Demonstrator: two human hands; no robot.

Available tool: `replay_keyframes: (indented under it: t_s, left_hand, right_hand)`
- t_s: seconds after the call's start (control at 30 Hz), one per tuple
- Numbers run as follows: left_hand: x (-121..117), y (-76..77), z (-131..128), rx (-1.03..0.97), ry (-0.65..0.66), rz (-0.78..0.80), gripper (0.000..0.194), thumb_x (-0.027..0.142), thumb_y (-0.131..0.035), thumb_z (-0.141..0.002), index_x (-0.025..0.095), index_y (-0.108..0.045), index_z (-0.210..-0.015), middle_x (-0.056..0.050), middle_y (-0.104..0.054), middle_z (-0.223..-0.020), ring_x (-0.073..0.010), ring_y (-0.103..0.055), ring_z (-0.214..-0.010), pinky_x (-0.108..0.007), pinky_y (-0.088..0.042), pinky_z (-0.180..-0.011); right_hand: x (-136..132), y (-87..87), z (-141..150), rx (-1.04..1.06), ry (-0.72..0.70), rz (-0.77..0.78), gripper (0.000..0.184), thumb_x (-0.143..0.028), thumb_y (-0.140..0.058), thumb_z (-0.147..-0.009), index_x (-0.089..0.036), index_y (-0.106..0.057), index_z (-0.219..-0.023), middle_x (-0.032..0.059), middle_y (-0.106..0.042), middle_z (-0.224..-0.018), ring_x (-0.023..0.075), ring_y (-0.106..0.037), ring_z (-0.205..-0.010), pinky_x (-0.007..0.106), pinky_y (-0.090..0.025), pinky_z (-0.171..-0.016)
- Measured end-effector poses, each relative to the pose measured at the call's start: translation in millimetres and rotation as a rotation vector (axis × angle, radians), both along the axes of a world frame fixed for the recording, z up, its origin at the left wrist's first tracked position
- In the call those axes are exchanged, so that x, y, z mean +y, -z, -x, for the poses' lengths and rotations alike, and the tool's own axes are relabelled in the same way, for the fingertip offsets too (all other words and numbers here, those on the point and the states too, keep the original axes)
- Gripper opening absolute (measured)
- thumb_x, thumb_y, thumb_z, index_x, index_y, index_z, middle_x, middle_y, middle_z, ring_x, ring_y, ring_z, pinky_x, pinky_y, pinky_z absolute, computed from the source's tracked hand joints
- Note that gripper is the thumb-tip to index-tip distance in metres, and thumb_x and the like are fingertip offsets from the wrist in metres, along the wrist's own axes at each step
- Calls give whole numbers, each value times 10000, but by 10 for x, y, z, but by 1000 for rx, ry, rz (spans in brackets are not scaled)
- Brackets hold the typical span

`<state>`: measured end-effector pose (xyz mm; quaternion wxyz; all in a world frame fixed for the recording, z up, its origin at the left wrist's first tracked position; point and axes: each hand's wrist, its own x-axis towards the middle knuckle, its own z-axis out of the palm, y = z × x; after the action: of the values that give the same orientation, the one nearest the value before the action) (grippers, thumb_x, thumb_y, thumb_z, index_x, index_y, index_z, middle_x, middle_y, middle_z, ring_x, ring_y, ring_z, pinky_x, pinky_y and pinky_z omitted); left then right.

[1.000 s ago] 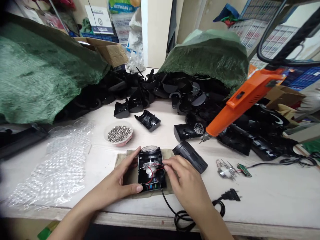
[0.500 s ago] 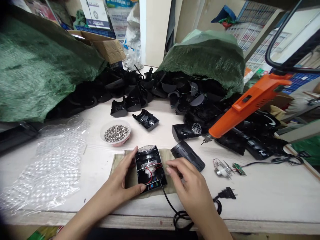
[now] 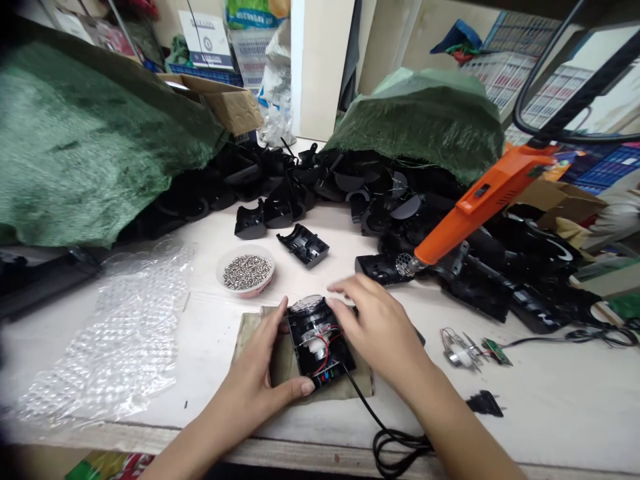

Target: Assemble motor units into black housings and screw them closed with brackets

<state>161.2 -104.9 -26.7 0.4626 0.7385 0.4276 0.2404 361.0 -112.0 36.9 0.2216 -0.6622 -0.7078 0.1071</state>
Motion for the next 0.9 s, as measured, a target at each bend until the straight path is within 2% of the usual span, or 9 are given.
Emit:
replay_keyframes:
  t_s: [0.13, 0.23, 0.3, 0.4, 0.5, 0.63, 0.73, 0.83, 0.9]
  left_hand:
    - [-4, -3, 18, 3, 9, -30, 997, 526, -647, -754, 150, -94, -1494, -165, -254, -1529, -332, -239, -1390, -508, -239, -1121]
    - [-21, 49, 57, -49, 13, -16, 846, 515, -535, -844, 170, -119, -1494, -143, -249, -1539, -324, -259, -1386, -509, -232, -1121]
    - [-15, 88, 82, -142, -7, 9, 746, 495, -484, -883, 208, -158, -1489, -123, -278, -1530, -311, -322, -1356, -500, -263, -1104]
    - [60, 62, 92, -418, -147, 105, 641, 477, -468, -903, 249, -245, -1458, -112, -364, -1485, -278, -422, -1287, -470, -313, -1073]
    - [220, -136, 42, -787, -298, 300, 595, 469, -513, -890, 248, -323, -1409, -114, -434, -1440, -254, -466, -1260, -430, -339, -1061]
    - [404, -517, -142, -1142, -248, 477, 445, 286, -646, -827, 188, -495, -1235, -103, -654, -1184, -227, -603, -1103, -379, -432, -986]
    - [395, -699, -329, -1234, -242, 484, 349, 121, -686, -757, 185, -540, -1067, -44, -724, -983, -198, -664, -982, -342, -480, -921]
    - [297, -767, -487, -1261, -229, 528, 301, 104, -675, -755, 188, -529, -1004, -28, -730, -951, -190, -673, -964, -329, -485, -906]
    - [229, -789, -545, -1262, -208, 577, 302, 114, -673, -756, 190, -523, -1007, -28, -730, -954, -190, -675, -963, -330, -485, -904]
  right_hand:
    - [841, 175, 143, 19, -68, 22, 511, -308, -710, -749, -189, -536, -1214, 113, -543, -1249, 293, -465, -1202, 451, -367, -1010]
    - [1219, 339, 174, 107, -57, 59, 404, -342, -656, -815, -169, -559, -1168, 100, -562, -1218, 275, -504, -1156, 510, -380, -983]
    - [1259, 332, 159, 214, -33, 71, 327, -340, -590, -867, -157, -563, -1136, 89, -590, -1164, 246, -555, -1085, 503, -416, -952]
    - [1018, 121, 147, 436, -25, 74, 386, -327, -471, -904, -155, -441, -1249, 124, -576, -1218, 229, -590, -1062, 462, -476, -910]
    - [609, -151, 182, 667, -100, 150, 424, -377, -290, -928, -177, -368, -1293, 128, -594, -1227, 210, -639, -1008, 421, -542, -830]
    - [201, -231, 214, 978, -124, 349, 508, -436, -488, -855, -212, -397, -1302, 124, -572, -1246, 229, -638, -1018, 420, -554, -823]
    - [29, -142, 207, 690, 5, 136, 648, -430, -560, -847, -280, -286, -1414, 96, -432, -1400, 226, -521, -1199, 436, -467, -978]
    - [-121, -127, 222, 275, 63, -97, 690, -448, -564, -846, -265, -271, -1444, 75, -366, -1461, 226, -373, -1332, 450, -319, -1107]
    - [-221, -167, 236, 108, 92, -171, 729, -460, -573, -838, -234, -257, -1455, 85, -371, -1467, 230, -356, -1346, 452, -305, -1116]
